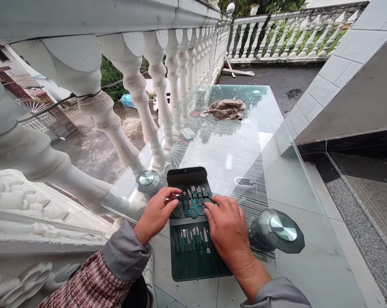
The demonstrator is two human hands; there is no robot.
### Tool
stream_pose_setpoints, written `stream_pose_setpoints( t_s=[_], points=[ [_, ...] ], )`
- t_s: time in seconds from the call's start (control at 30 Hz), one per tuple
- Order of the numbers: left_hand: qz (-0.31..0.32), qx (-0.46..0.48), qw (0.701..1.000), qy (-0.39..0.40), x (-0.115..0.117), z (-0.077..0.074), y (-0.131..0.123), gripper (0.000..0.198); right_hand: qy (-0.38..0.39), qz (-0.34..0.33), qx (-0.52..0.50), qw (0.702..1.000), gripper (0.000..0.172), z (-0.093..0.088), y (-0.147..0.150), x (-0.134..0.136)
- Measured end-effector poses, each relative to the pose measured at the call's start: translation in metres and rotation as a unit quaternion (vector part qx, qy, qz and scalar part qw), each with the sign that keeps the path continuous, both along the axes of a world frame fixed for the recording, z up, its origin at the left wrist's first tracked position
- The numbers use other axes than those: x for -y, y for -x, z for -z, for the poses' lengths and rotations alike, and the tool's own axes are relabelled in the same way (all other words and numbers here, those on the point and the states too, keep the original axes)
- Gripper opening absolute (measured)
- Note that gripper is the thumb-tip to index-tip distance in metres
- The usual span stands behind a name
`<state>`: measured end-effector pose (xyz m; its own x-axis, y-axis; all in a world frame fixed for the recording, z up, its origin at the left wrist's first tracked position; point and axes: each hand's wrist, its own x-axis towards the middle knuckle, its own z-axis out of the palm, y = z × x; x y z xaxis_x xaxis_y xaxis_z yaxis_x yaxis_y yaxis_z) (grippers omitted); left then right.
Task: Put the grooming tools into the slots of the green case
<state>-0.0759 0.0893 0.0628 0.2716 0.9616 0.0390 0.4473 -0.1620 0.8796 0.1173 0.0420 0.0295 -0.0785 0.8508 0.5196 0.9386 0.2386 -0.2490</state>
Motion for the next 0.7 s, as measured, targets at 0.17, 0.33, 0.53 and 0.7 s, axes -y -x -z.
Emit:
stream_pose_setpoints(
  t_s=[0.17, 0.33, 0.53, 0.7],
  points=[
    [0.004, -0.006, 1.000, -0.001, 0.000, 0.000, 0.000, 0.024, -0.001, -0.007, 0.065, 0.998, 0.024, 0.000, 0.012, 0.003],
    [0.007, -0.014, 1.000, 0.000, 0.000, 0.001, 0.000, 0.024, 0.005, -0.005, 0.083, 0.997, 0.027, 0.002, 0.013, 0.001],
    [0.005, -0.020, 1.000, -0.002, 0.000, 0.000, 0.000, 0.024, 0.009, -0.009, 0.078, 0.997, 0.027, 0.004, 0.013, 0.002],
    [0.004, -0.018, 1.000, -0.008, 0.000, 0.001, 0.002, 0.025, -0.003, -0.001, 0.000, 1.000, 0.031, 0.002, 0.000, -0.002]
  ],
)
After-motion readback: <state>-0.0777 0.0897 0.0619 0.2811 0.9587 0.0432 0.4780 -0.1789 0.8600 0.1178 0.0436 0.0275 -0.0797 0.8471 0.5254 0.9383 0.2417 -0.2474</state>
